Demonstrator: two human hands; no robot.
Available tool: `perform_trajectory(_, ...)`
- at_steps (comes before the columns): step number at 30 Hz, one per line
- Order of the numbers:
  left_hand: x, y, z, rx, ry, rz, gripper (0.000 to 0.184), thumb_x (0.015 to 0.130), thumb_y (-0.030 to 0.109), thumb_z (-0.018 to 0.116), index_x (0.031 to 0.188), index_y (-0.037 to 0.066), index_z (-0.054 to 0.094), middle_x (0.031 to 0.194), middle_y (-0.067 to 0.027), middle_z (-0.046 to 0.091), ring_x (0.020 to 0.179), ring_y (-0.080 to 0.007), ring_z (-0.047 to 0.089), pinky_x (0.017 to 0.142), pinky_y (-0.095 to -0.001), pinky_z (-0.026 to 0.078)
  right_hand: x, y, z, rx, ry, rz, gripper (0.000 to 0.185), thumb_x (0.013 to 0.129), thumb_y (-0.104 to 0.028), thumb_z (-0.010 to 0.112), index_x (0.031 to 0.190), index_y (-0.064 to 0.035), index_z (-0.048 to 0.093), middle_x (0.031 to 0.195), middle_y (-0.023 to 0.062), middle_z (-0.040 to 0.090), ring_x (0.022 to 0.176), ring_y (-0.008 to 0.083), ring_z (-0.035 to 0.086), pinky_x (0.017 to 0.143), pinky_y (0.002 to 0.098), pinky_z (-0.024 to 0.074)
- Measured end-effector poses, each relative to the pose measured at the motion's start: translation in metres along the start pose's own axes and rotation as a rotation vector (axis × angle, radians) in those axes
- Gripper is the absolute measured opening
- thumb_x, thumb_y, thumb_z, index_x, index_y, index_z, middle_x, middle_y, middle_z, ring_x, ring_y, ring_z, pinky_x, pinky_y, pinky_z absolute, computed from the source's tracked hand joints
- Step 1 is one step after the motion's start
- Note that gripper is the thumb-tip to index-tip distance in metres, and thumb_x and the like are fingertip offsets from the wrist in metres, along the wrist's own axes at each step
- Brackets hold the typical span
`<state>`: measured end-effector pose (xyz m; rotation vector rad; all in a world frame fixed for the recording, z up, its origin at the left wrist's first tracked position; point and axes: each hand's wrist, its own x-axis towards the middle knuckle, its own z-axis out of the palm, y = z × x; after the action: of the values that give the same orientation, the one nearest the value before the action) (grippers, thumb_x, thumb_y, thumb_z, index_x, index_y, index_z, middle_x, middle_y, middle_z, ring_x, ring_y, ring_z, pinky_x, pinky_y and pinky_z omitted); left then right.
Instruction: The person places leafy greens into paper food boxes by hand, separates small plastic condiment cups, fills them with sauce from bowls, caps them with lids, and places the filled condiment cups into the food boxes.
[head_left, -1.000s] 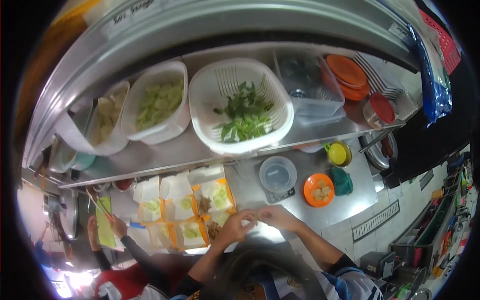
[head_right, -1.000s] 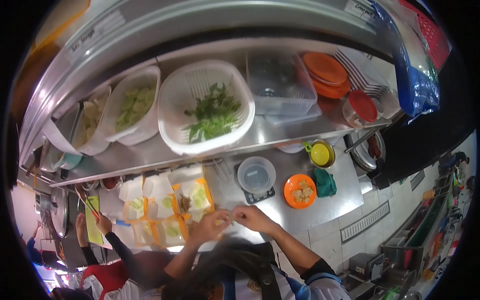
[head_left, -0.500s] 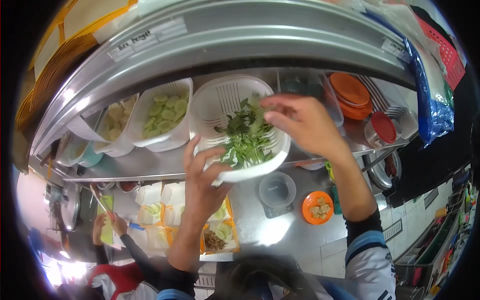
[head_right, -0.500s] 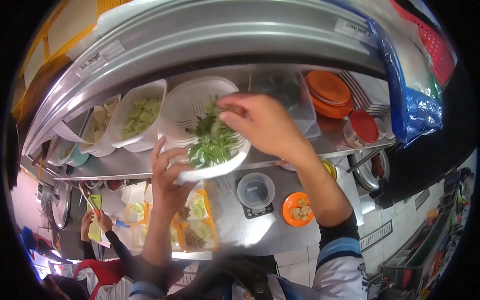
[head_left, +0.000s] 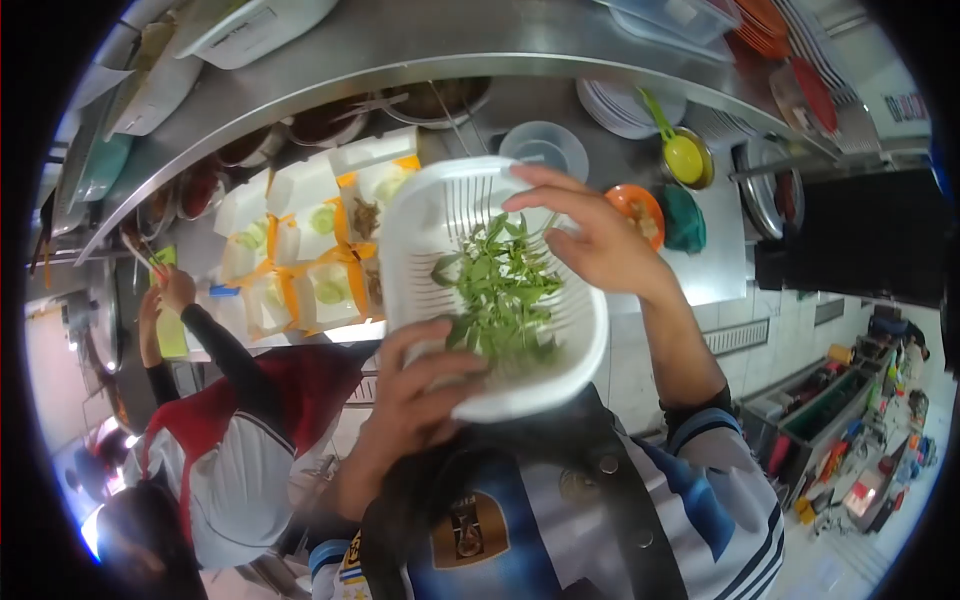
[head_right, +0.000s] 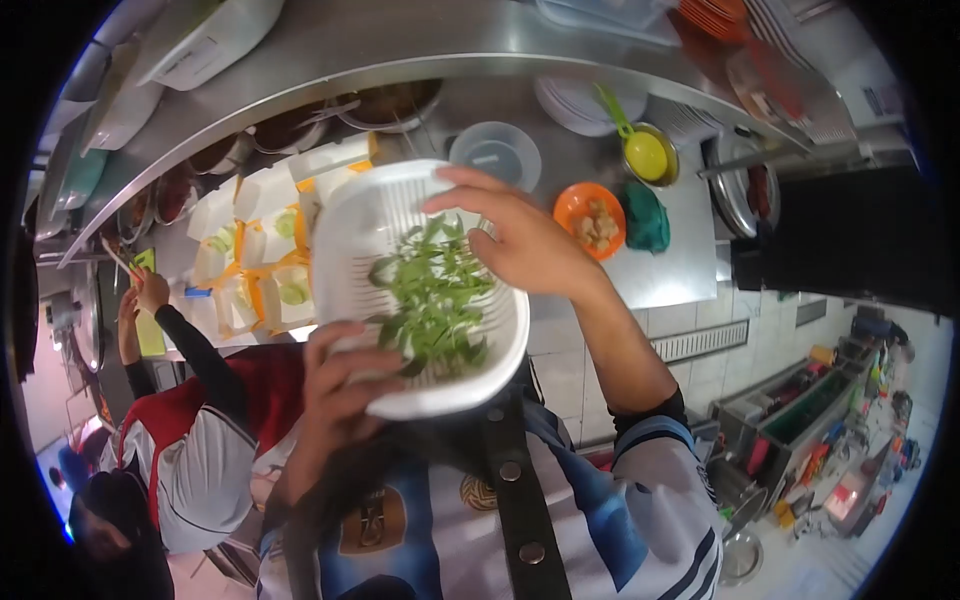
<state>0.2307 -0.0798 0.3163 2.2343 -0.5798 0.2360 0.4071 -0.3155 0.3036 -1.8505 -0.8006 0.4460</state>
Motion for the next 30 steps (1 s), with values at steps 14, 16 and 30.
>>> perform_trajectory(14,-0.069,-0.072,0.2,0.031,0.106,-0.039,0.028,0.065,0.01,0.077,0.091,0.013,0.069,0.112,0.0054,0.063,0.116,-0.0249,0.051,0.104,-0.0585,0.028,-0.081,0.108,0.098,-0.63,0.014,0.457,0.016,0.083,-0.014,0.067,0.092,-0.001,0.064,0.083,0.0212,0.068,0.087,0.0401,0.066,0.076,0.0482,0.0515)
perform_trajectory(16,-0.074,-0.073,0.205,0.066,0.093,-0.052,0.03,0.064,0.008,0.078,0.092,0.012,0.069,0.114,0.0039,0.063,0.118,-0.0256,0.051,0.104,-0.055,0.029,-0.079,0.117,0.11,-0.591,0.028,0.533,0.019,0.082,-0.017,0.068,0.089,-0.0007,0.062,0.086,0.0233,0.068,0.089,0.0415,0.066,0.079,0.0501,0.0511)
perform_trajectory(30,-0.077,-0.08,0.185,0.025,-0.13,-0.081,0.036,0.074,0.022,0.077,0.107,0.016,0.066,0.115,0.0017,0.061,0.12,-0.0209,0.052,0.104,-0.062,0.024,-0.076,0.108,0.111,-0.617,0.022,0.369,0.02,0.079,-0.003,0.062,0.099,-0.0002,0.062,0.087,0.0225,0.069,0.082,0.0358,0.069,0.076,0.0426,0.0539)
